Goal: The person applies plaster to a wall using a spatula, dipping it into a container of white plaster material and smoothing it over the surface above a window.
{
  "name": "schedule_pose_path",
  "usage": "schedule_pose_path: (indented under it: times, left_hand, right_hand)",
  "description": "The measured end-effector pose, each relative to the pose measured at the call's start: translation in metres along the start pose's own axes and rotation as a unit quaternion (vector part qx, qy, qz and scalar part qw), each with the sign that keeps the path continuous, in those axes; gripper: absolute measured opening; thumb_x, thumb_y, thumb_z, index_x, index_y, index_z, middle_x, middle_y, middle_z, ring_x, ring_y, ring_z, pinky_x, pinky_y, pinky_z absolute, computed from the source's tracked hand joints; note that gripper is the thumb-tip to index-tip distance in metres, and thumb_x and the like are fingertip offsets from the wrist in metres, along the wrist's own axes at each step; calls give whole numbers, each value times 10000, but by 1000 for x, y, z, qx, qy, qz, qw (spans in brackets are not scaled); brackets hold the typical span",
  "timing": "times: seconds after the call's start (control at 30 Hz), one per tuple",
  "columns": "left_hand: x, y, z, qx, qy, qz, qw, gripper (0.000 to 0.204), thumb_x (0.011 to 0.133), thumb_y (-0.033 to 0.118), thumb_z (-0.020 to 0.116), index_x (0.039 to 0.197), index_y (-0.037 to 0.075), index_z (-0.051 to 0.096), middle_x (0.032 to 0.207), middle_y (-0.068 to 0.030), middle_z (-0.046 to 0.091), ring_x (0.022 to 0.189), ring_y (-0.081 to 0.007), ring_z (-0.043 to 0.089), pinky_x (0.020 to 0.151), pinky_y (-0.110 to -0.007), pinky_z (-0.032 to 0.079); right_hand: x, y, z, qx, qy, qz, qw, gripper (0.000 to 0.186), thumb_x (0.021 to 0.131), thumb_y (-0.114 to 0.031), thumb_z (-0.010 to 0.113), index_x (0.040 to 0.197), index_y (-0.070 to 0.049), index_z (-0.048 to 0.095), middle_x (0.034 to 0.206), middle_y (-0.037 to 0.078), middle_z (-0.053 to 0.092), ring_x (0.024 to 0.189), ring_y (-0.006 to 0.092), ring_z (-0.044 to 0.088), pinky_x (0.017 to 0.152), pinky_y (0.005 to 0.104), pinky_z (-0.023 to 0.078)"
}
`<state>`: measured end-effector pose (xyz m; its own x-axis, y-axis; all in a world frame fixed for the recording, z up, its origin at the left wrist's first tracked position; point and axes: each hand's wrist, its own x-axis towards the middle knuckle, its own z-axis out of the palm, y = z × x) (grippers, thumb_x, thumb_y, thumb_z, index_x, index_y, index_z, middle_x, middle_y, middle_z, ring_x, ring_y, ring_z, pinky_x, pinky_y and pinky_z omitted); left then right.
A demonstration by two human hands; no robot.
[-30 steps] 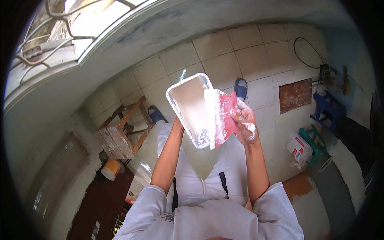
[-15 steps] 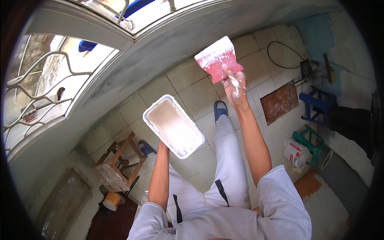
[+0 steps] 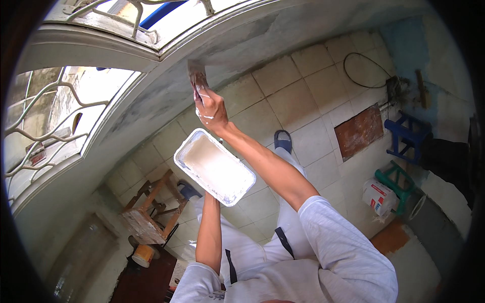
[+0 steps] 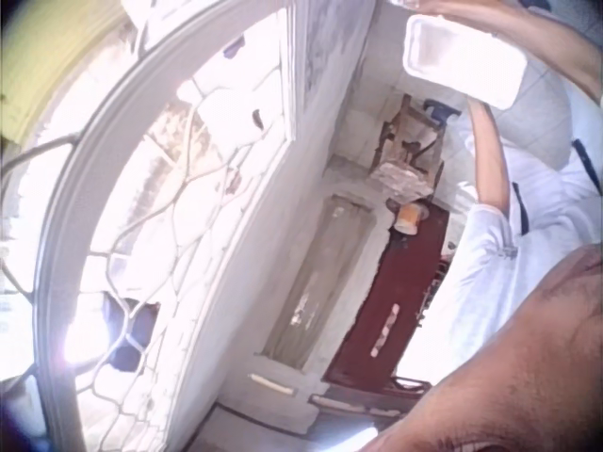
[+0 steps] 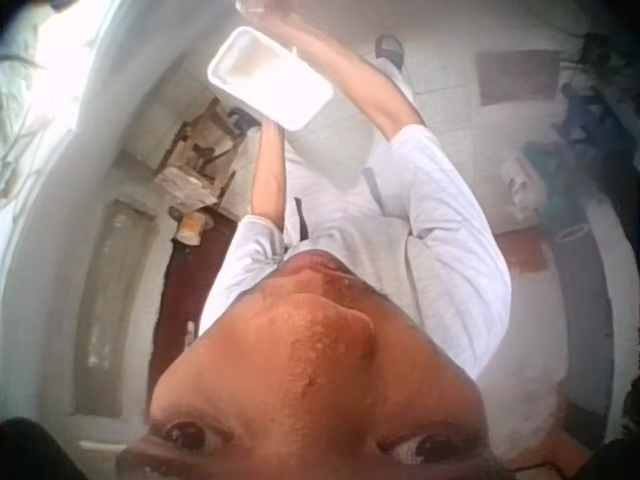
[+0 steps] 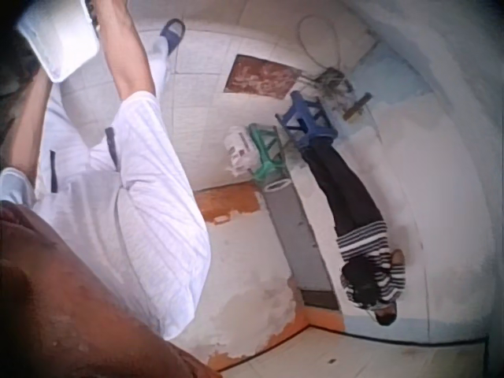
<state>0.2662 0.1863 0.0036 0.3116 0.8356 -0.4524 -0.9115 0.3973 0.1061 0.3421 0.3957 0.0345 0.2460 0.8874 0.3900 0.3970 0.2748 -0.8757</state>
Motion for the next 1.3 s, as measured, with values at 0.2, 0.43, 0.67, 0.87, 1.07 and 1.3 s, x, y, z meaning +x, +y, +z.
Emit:
schedule_pose_path:
  times: [0.2, 0.43, 0.67, 0.87, 1.07, 1.3]
  left_hand:
    - [-15, 12, -20, 14, 10, 19, 1000, 701, 984, 501, 495, 1503, 75, 297, 1222, -115, 625, 1079, -312, 617, 1037, -463, 456]
    - [-32, 15, 0, -21, 81, 36, 996, 597, 1006, 370, 510, 1495, 80, 331, 1135, -105, 643, 1006, -356, 620, 955, -446, 527]
    - [-47, 28, 6, -53, 89, 1, 995, 580, 1008, 373, 503, 1496, 108, 335, 1141, -101, 633, 1011, -357, 620, 981, -444, 513]
    - [-59, 49, -2, 18, 129, 31, 991, 585, 1005, 389, 504, 1498, 122, 338, 1132, -90, 631, 991, -320, 637, 1043, -461, 459]
    - [-61, 50, -1, 6, 106, 27, 994, 594, 1002, 401, 496, 1494, 103, 344, 1158, -96, 618, 993, -317, 637, 1060, -457, 442]
    - [-52, 41, 5, 14, 72, 4, 997, 601, 1001, 389, 506, 1488, 76, 344, 1169, -116, 626, 989, -337, 631, 1010, -450, 478]
  right_hand:
    - [17, 29, -86, -76, -17, 48, 996, 165, 899, -17, 578, 1023, 66, 649, 769, 233, 633, 667, 384, 637, 593, 423, 495]
    - [132, 32, -106, -115, 168, 104, 973, 161, 912, -76, 570, 815, 50, 592, 655, 228, 584, 604, 405, 582, 585, 448, 449]
    - [13, 2, 5, -14, -6, 17, 1000, 99, 887, -45, 608, 881, 54, 612, 778, 253, 625, 661, 406, 632, 588, 418, 498]
    - [-26, 20, -32, -14, -81, 9, 997, 110, 900, -43, 596, 938, 55, 628, 820, 227, 640, 668, 354, 638, 591, 414, 500]
    - [91, 45, -143, -145, 170, 111, 968, 242, 949, -149, 591, 973, 85, 645, 743, 228, 641, 660, 354, 634, 639, 429, 478]
    - [141, 30, -142, -160, 147, 56, 974, 185, 953, -133, 561, 1007, 27, 635, 681, 209, 603, 633, 374, 619, 630, 453, 475]
